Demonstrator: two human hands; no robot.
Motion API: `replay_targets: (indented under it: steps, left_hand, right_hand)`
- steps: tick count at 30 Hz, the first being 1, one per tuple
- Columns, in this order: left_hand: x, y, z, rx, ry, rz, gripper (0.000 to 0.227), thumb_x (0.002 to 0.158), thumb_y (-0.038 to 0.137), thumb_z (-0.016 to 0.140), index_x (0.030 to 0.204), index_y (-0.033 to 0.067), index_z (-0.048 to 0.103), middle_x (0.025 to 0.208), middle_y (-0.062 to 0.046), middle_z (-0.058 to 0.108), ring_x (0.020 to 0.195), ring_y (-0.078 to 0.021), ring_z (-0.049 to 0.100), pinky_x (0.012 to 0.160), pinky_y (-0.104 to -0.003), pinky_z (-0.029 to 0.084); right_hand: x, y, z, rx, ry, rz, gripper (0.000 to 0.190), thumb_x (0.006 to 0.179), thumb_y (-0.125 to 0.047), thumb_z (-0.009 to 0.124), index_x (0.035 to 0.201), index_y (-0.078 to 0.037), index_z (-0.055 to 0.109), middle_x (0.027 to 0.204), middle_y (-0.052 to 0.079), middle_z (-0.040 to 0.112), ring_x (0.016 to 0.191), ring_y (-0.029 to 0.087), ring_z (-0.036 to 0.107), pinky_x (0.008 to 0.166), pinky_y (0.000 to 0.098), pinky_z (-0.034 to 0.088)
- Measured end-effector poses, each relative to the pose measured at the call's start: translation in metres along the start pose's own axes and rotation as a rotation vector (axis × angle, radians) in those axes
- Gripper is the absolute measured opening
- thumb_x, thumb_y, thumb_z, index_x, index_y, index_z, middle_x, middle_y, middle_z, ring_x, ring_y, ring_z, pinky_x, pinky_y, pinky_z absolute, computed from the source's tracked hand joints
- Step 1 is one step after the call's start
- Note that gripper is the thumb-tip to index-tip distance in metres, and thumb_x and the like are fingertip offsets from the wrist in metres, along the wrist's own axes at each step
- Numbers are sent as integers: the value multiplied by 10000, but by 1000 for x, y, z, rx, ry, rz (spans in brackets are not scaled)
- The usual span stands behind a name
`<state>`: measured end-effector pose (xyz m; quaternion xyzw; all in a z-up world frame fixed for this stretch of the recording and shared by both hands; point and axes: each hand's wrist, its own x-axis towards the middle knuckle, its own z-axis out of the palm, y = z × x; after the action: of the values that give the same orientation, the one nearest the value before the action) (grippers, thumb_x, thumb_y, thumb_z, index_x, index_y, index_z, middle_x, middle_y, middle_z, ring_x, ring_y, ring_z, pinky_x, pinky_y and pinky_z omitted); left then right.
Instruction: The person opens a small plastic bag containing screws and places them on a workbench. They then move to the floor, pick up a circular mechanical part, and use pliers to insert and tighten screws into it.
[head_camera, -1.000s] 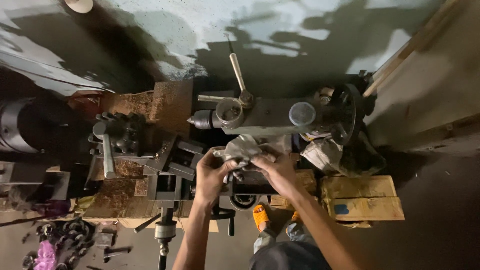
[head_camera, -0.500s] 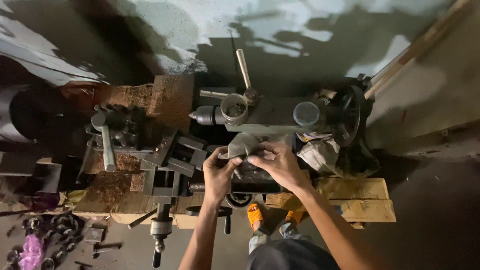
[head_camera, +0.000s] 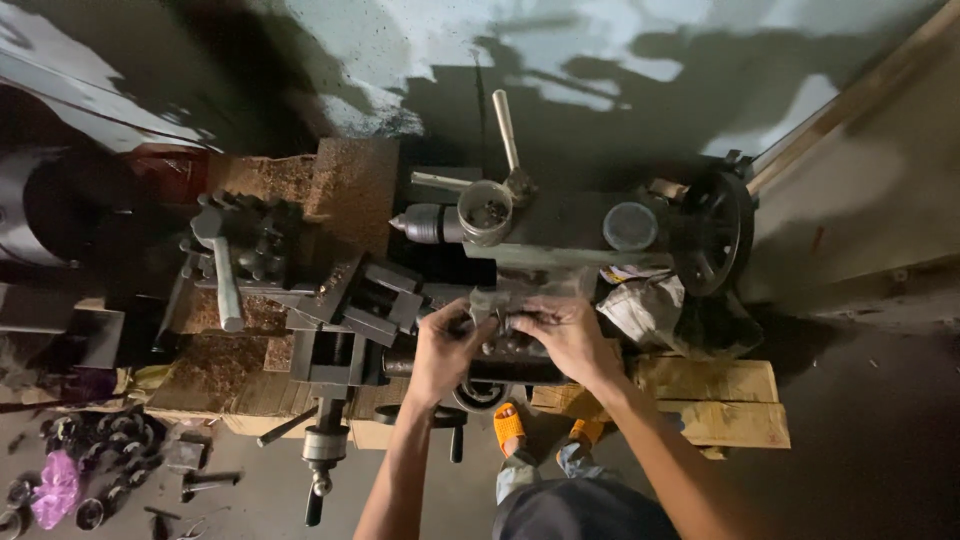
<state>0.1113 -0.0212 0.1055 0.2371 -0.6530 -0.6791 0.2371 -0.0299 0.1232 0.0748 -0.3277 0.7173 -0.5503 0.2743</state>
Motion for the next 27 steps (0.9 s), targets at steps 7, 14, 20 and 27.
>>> replay_targets:
  steps: [7, 14, 20, 27]
  left_hand:
    - [3, -20, 6, -168, 17, -124, 104, 797, 29, 850, 868, 20, 775, 723, -90, 751, 682, -115, 604, 644, -295, 532]
    - [-9, -60, 40, -752, 242, -275, 152, 872, 18, 778, 1019, -16, 760, 827, -105, 743, 723, -174, 694, 702, -309, 564]
    - [-7, -70, 45, -969, 208, -240, 118, 839, -41, 786, 944, -31, 734, 747, -144, 717, 676, -230, 725, 652, -355, 593]
    - [-8, -88, 40, -977, 204, -247, 156, 837, -42, 780, 979, -61, 719, 743, -165, 700, 644, -246, 713, 625, -362, 597]
  right_hand:
    - [5, -16, -5, -88, -67, -5, 131, 863, -15, 804, 991, 13, 804, 934, 222, 801, 812, 310, 772, 712, 420, 642]
    - [4, -11, 3, 586, 175, 222, 220, 880, -81, 786, 1060, 10, 699, 956, 146, 692, 905, 289, 703, 765, 436, 602]
    - [-2, 45, -17, 830, 174, 297, 174, 839, -9, 769, 984, -42, 678, 926, 118, 681, 856, 265, 686, 806, 402, 611]
    - [-5, -11, -5, 992, 189, 354, 79, 836, -121, 703, 881, -59, 683, 792, 71, 651, 666, 221, 632, 613, 359, 554]
